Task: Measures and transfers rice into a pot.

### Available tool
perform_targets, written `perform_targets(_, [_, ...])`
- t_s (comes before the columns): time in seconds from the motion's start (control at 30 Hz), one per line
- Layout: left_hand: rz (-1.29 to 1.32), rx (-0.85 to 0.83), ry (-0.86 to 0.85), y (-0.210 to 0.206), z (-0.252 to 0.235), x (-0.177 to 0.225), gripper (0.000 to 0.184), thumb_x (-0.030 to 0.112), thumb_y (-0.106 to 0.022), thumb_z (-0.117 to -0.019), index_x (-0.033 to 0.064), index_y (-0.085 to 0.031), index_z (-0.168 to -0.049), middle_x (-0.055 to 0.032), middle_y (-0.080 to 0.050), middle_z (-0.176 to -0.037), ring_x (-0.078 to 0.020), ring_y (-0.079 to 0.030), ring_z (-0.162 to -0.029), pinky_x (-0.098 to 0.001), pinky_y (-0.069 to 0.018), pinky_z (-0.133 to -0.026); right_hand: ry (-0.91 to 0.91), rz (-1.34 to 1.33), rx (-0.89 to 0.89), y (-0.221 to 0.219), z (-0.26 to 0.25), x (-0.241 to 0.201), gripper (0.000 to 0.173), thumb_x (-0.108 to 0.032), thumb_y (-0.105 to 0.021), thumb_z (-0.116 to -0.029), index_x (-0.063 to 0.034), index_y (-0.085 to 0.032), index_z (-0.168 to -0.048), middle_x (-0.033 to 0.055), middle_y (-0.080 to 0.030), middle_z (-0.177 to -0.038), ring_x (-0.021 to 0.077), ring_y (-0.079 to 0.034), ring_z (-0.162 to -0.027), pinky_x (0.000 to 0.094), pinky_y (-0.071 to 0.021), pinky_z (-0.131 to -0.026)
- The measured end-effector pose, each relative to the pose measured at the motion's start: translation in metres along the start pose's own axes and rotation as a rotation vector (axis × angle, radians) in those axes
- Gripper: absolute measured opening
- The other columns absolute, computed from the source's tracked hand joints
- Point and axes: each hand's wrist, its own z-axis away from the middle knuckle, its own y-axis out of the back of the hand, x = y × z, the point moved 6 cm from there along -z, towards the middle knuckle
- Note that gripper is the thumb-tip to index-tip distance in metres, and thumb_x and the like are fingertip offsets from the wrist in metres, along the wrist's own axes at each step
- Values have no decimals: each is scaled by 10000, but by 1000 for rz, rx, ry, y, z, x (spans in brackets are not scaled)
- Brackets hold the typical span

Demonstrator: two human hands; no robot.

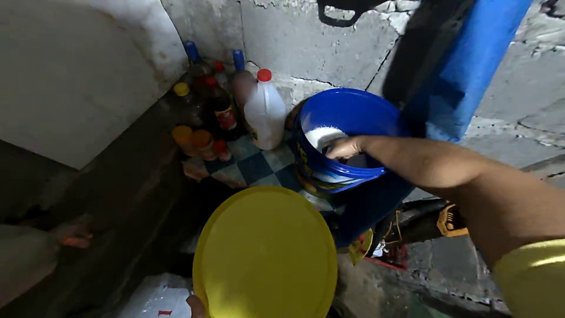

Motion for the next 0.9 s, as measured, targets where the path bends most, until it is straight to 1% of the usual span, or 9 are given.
perform_targets(0.07, [56,-66,13,-4,-7,0,483,480,-251,-1107,277,-690,-1115,124,-778,-1045,10,-717,-1023,-236,-612,-900,-47,-258,-37,2,-2,7,342,-244,-623,-1004,-54,-579,-1284,90,-583,-929,159,-557,-769,357,-497,-700])
perform_targets(0.13, [116,-127,53,-10,-12,3,433,525,-384,-1068,272,-735,-1093,83,-784,-1049,-29,-732,-1009,-273,-628,-875,-86,-465,-79,5,-4,13,395,-249,-587,-1006,-38,-520,-1334,163,-608,-1158,231,-611,-1003,438,-518,-892])
perform_targets(0.2, [130,-154,76,-15,-14,9,405,550,-472,-1024,270,-761,-1067,68,-789,-1030,-47,-743,-981,-288,-639,-842,-70,-590,-70,11,5,9,424,-242,-534,-1019,-11,-481,-1370,213,-589,-1258,289,-621,-1107,484,-518,-957])
perform_targets(0.27, [98,-142,69,-17,-15,17,421,563,-445,-1032,282,-758,-1055,77,-788,-1010,-39,-744,-958,-277,-641,-817,9,-650,-77,20,11,7,396,-269,-458,-1029,-15,-492,-1331,191,-620,-1198,276,-659,-1035,466,-556,-894])
perform_targets(0.33, [41,-91,43,-19,-15,25,477,564,-353,-1061,289,-742,-1029,91,-787,-976,-24,-745,-925,-261,-643,-784,98,-719,-68,29,16,5,393,-271,-410,-1014,-23,-514,-1301,170,-658,-1141,268,-694,-958,454,-587,-834])
perform_targets(0.47, [-10,-65,8,-31,-15,37,550,522,-224,-1094,284,-713,-1010,112,-785,-948,2,-740,-909,-242,-644,-770,158,-878,42,51,32,16,418,-300,-380,-1018,-40,-510,-1320,153,-662,-1157,267,-703,-978,461,-590,-867])
perform_targets(0.6, [-80,-51,-50,-44,-17,46,562,453,-138,-1114,280,-664,-1020,153,-774,-924,41,-728,-886,-203,-634,-765,168,-985,187,67,59,28,470,-333,-326,-1038,-52,-454,-1393,170,-618,-1232,281,-681,-1025,479,-576,-893])
perform_targets(0.73, [-56,-164,-10,-65,-25,39,541,545,-265,-1083,274,-732,-1044,93,-788,-963,-21,-746,-914,-264,-647,-789,177,-1111,337,73,84,36,510,-393,-300,-1058,-79,-420,-1442,174,-628,-1239,295,-685,-1027,500,-576,-888])
perform_targets(0.9, [-97,-288,57,-96,-26,23,506,633,-388,-1025,265,-729,-1094,45,-789,-1004,-67,-752,-947,-305,-647,-820,259,-1244,407,68,99,33,550,-457,-263,-1066,-114,-408,-1470,168,-672,-1203,302,-713,-987,502,-592,-870])
